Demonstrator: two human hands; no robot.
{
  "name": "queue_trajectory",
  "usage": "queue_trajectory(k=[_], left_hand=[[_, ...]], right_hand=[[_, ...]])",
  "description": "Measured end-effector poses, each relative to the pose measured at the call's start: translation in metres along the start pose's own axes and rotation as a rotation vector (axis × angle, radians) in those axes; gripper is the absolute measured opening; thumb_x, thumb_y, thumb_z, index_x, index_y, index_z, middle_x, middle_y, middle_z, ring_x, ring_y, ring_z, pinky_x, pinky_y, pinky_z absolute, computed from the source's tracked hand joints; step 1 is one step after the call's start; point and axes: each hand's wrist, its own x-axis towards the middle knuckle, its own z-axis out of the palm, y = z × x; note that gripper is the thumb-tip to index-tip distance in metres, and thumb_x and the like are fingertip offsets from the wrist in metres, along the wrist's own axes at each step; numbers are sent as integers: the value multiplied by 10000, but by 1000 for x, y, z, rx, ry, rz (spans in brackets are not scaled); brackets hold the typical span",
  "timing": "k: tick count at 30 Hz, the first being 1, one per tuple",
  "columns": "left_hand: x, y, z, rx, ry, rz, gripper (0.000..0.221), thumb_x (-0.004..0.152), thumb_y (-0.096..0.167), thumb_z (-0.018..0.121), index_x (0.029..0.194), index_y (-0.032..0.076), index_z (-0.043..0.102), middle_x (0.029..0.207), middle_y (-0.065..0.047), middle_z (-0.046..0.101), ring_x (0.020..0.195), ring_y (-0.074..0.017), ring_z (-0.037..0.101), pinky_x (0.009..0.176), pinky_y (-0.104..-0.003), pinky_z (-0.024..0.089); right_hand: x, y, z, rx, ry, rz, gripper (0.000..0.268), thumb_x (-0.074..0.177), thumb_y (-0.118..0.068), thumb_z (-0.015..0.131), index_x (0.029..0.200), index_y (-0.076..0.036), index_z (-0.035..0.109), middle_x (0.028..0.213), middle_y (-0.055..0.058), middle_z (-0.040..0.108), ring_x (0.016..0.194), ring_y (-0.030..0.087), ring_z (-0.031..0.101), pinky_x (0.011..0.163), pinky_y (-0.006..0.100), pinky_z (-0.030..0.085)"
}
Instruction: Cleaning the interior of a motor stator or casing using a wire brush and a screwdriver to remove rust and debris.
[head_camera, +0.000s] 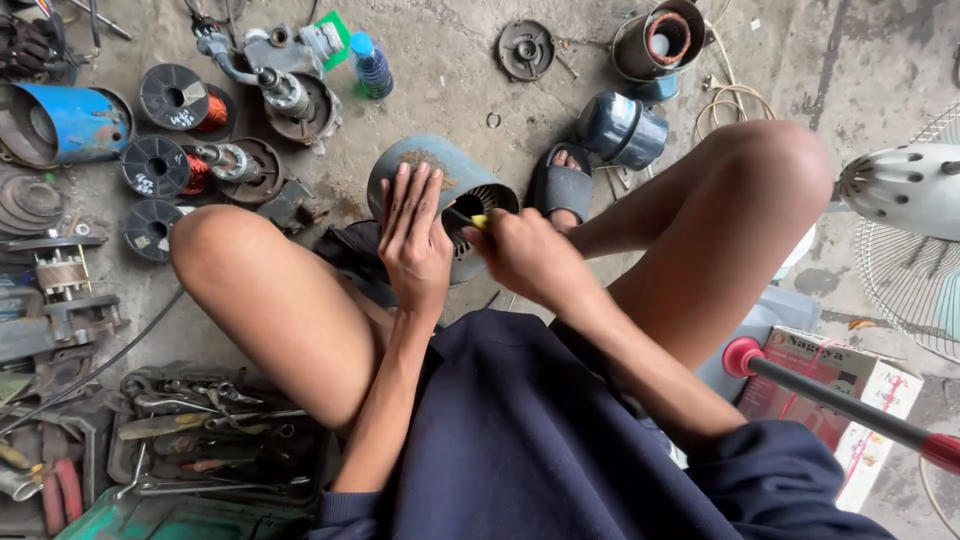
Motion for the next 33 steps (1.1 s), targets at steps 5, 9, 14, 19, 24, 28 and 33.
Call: queue_trajectory(k=[5, 9, 14, 19, 24, 28, 33], left_hand=[[0, 1, -6, 1, -2, -46, 238, 966, 149, 721, 1171, 40, 776, 1232, -115, 741, 1197, -312, 671, 1071, -456, 505], [3, 5, -4, 0, -4, -8, 223, 993, 97, 673, 1185, 32, 766, 1229, -133, 736, 1195, -324, 671, 1071, -468, 511], [4, 3, 0, -34, 27, -42, 250, 993, 114, 668, 1220, 48, 750, 1264, -118, 721, 1236, -311, 649, 1102, -454, 481], [-3, 2, 3, -26, 10, -11, 266, 973, 135, 706, 1225, 63, 746, 1281, -102, 714, 1249, -293, 643, 1113, -444, 478], [-2, 2, 1, -22, 5, -30, 274, 965, 148, 714, 1225, 66, 744, 1275, -93, 716, 1240, -288, 654, 1110, -433, 490], [6, 15, -15, -100, -238, -178, 412, 924, -151, 713, 1295, 25, 678, 1375, -82, 645, 1363, -313, 584, 1261, -485, 396], [7, 12, -17, -96, -237, -194, 457, 896, -221, 669, 1287, 15, 678, 1364, -79, 652, 1358, -312, 592, 1254, -472, 423]], right_hand=[[-14, 10, -10, -68, -45, -76, 358, 958, -335, 630, 862, 3, 702, 738, 286, 692, 767, 484, 731, 595, 508, 598], [24, 23, 43, -313, 42, -262, 208, 903, -277, 640, 914, -101, 751, 784, 180, 734, 701, 373, 767, 592, 457, 624], [-21, 16, -51, -92, -129, -33, 334, 911, -321, 626, 988, -12, 727, 825, 248, 744, 861, 450, 748, 667, 521, 605], [21, 32, 36, -350, 180, -490, 190, 982, -209, 551, 957, -90, 696, 736, 193, 666, 675, 439, 726, 529, 492, 593], [-28, 6, -47, -99, -63, -75, 355, 952, -318, 628, 971, 27, 709, 855, 319, 709, 831, 513, 729, 595, 548, 606], [6, 15, 22, 56, 122, -133, 309, 998, -170, 658, 791, 57, 693, 682, 235, 694, 471, 419, 628, 457, 505, 487], [-32, -1, -42, -197, -3, -208, 412, 1110, -307, 586, 840, -2, 649, 693, 189, 628, 553, 354, 554, 559, 462, 519]])
